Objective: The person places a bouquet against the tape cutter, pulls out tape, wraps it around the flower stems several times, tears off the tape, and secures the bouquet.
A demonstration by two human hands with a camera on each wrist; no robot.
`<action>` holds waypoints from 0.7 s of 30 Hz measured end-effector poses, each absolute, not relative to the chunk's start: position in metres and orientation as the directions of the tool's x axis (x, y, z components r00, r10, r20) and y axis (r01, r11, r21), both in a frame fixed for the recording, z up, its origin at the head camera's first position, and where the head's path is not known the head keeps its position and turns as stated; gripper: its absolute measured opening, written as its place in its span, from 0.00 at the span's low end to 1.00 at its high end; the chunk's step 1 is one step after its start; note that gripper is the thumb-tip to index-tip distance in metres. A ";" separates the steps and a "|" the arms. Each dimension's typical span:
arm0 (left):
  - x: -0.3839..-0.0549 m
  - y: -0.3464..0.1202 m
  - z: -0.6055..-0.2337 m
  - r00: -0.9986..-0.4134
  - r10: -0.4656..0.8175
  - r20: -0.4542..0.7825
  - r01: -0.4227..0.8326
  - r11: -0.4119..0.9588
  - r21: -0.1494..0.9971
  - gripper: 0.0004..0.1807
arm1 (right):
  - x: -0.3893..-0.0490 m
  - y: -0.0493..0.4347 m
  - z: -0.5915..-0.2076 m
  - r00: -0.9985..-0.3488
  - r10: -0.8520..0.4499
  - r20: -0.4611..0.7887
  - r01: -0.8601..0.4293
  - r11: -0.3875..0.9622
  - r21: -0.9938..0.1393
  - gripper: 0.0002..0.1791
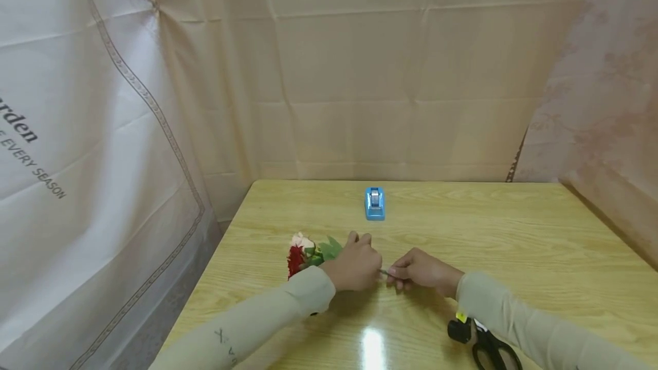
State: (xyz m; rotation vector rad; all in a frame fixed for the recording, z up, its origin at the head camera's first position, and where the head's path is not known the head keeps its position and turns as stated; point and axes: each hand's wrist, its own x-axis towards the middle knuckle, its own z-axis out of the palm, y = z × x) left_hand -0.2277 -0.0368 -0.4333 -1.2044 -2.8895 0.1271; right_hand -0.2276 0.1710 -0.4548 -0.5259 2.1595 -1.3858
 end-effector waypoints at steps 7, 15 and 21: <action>-0.247 -0.041 -0.420 -0.743 0.617 -0.261 0.540 0.782 0.310 0.15 | -0.225 0.169 -0.458 -0.821 -0.535 -0.200 -0.050 0.416 -0.908 0.13; -0.249 -0.042 -0.420 -0.747 0.611 -0.261 0.504 0.777 0.378 0.15 | -0.223 0.169 -0.459 -0.824 -0.535 -0.187 -0.071 0.424 -0.903 0.12; -0.245 -0.039 -0.422 -0.789 0.588 -0.181 0.513 0.791 0.333 0.11 | -0.225 0.173 -0.458 -0.818 -0.546 -0.183 -0.086 0.429 -0.899 0.12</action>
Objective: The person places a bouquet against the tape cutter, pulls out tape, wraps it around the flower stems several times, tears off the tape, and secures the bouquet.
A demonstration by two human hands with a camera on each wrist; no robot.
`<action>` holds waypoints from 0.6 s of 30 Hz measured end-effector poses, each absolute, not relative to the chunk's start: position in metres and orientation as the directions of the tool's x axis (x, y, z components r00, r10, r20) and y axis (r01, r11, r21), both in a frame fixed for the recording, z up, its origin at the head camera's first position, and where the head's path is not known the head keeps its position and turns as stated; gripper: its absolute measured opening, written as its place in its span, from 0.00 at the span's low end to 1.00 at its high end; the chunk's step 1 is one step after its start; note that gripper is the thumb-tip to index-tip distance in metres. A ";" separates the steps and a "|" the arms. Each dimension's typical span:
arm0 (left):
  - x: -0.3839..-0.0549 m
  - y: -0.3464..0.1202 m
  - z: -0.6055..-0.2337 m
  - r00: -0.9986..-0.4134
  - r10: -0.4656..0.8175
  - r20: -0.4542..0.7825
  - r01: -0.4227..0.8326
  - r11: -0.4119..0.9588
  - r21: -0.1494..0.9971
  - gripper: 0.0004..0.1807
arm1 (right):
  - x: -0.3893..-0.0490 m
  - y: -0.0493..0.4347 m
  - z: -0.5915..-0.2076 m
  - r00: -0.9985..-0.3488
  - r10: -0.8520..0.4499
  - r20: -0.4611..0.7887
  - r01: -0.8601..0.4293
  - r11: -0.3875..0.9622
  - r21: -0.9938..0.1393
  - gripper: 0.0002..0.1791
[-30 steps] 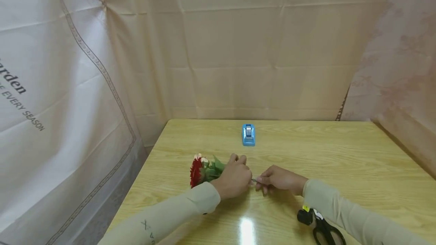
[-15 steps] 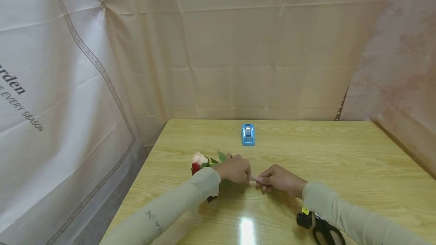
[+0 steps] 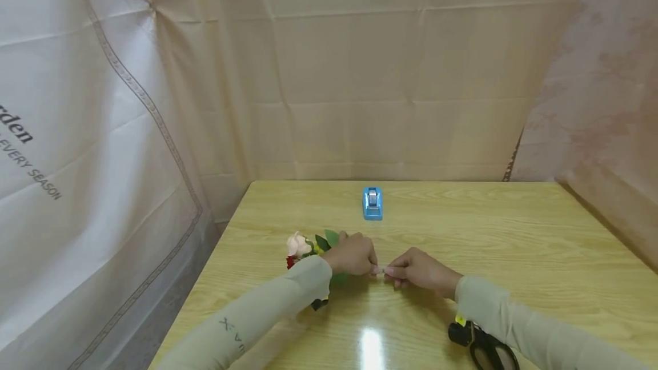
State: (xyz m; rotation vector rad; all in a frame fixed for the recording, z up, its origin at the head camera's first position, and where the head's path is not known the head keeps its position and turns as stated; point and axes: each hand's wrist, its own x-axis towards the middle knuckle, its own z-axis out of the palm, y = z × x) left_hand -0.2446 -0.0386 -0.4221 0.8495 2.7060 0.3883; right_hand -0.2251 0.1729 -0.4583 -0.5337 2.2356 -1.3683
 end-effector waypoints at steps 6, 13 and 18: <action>-0.241 -0.037 -0.426 -0.805 0.576 -0.141 0.530 0.806 0.262 0.06 | -0.227 0.171 -0.456 -0.810 -0.541 -0.227 -0.066 0.468 -0.881 0.13; -0.239 -0.038 -0.431 -0.784 0.620 -0.037 0.611 0.781 0.128 0.05 | -0.227 0.169 -0.456 -0.801 -0.541 -0.258 -0.046 0.486 -0.873 0.17; -0.237 -0.038 -0.433 -0.762 0.647 0.026 0.647 0.761 0.038 0.05 | -0.229 0.169 -0.456 -0.788 -0.556 -0.264 -0.037 0.471 -0.881 0.19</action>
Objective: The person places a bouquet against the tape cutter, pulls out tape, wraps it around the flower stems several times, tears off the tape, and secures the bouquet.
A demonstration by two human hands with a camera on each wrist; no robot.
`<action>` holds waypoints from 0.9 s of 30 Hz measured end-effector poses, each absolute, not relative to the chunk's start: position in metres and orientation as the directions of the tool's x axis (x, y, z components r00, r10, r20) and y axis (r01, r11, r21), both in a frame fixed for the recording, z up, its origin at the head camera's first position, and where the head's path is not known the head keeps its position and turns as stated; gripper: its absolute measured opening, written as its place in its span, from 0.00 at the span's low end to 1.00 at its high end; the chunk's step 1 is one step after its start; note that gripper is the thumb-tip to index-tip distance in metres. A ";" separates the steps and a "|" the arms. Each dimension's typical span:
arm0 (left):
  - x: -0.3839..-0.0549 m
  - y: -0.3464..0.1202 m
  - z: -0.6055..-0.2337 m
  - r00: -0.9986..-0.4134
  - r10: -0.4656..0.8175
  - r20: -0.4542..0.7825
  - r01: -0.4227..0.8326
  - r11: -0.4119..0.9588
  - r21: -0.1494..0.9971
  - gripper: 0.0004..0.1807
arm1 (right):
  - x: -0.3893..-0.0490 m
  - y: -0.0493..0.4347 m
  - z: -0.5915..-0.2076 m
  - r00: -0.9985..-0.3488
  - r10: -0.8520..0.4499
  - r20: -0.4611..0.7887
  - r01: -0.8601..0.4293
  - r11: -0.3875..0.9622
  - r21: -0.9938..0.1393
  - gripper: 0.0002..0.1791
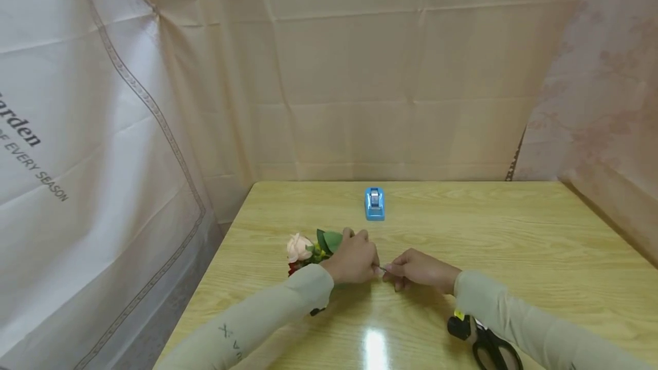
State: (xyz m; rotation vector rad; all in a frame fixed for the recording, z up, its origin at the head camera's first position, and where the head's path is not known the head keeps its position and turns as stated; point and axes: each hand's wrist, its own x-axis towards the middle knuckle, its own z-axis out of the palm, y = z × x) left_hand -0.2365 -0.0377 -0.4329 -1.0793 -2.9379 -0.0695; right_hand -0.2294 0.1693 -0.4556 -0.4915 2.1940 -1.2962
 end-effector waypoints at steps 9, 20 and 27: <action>-0.235 -0.036 -0.431 -0.733 0.679 0.041 0.679 0.734 -0.023 0.07 | -0.232 0.170 -0.458 -0.803 -0.549 -0.232 -0.031 0.427 -0.904 0.15; -0.254 -0.033 -0.407 -0.722 0.589 -0.363 0.527 0.808 0.263 0.15 | -0.228 0.167 -0.457 -0.843 -0.496 -0.211 -0.029 0.432 -0.901 0.12; -0.253 -0.030 -0.413 -0.715 0.584 -0.384 0.492 0.811 0.317 0.17 | -0.224 0.168 -0.460 -0.857 -0.465 -0.220 -0.025 0.465 -0.885 0.12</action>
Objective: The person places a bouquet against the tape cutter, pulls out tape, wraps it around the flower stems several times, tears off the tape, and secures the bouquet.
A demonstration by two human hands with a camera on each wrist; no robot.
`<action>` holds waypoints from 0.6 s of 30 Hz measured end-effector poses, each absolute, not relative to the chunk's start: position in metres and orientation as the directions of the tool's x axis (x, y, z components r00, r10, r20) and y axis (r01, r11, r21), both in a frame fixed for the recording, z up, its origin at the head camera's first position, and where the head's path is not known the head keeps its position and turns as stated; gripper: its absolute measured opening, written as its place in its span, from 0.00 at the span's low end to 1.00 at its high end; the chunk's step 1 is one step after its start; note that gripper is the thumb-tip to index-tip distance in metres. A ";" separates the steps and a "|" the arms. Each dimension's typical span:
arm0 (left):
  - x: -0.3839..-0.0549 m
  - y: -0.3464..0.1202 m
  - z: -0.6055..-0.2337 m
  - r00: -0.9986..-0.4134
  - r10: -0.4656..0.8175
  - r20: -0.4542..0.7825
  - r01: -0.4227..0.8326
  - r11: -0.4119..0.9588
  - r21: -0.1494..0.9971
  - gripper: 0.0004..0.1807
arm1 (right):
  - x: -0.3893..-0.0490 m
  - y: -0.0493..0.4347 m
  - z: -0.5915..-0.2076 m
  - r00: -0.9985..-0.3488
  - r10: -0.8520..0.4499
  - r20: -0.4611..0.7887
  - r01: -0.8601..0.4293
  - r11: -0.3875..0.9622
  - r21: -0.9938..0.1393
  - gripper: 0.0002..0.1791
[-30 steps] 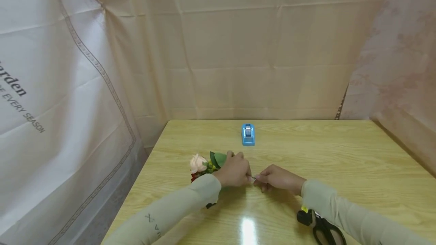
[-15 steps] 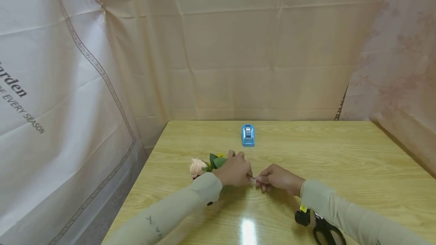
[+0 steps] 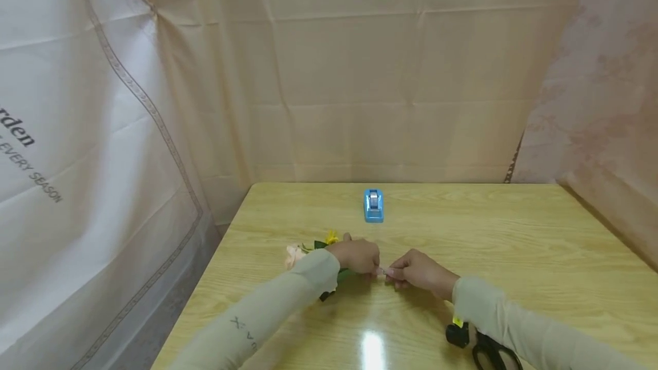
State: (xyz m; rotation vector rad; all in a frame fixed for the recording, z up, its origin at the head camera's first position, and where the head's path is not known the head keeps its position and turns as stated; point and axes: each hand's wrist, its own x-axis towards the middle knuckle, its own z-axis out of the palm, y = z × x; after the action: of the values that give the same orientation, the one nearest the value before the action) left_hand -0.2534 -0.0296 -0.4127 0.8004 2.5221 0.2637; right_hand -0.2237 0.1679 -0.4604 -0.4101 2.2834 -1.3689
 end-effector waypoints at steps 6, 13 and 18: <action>-0.252 -0.028 -0.413 -0.727 0.574 -0.377 0.488 0.818 0.305 0.16 | -0.225 0.169 -0.462 -0.855 -0.482 -0.190 -0.051 0.444 -0.895 0.12; -0.246 -0.027 -0.423 -0.754 0.605 -0.256 0.602 0.792 0.097 0.18 | -0.226 0.168 -0.464 -0.840 -0.507 -0.194 -0.054 0.433 -0.900 0.12; -0.243 -0.027 -0.431 -0.748 0.648 -0.140 0.662 0.743 -0.097 0.14 | -0.229 0.169 -0.466 -0.835 -0.511 -0.204 -0.059 0.452 -0.890 0.13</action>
State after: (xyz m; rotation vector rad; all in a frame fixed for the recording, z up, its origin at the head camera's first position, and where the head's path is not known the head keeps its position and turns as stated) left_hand -0.2426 -0.0268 -0.4315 1.0707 2.8413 -0.2142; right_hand -0.2289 0.1689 -0.4657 -0.4779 2.2590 -1.3596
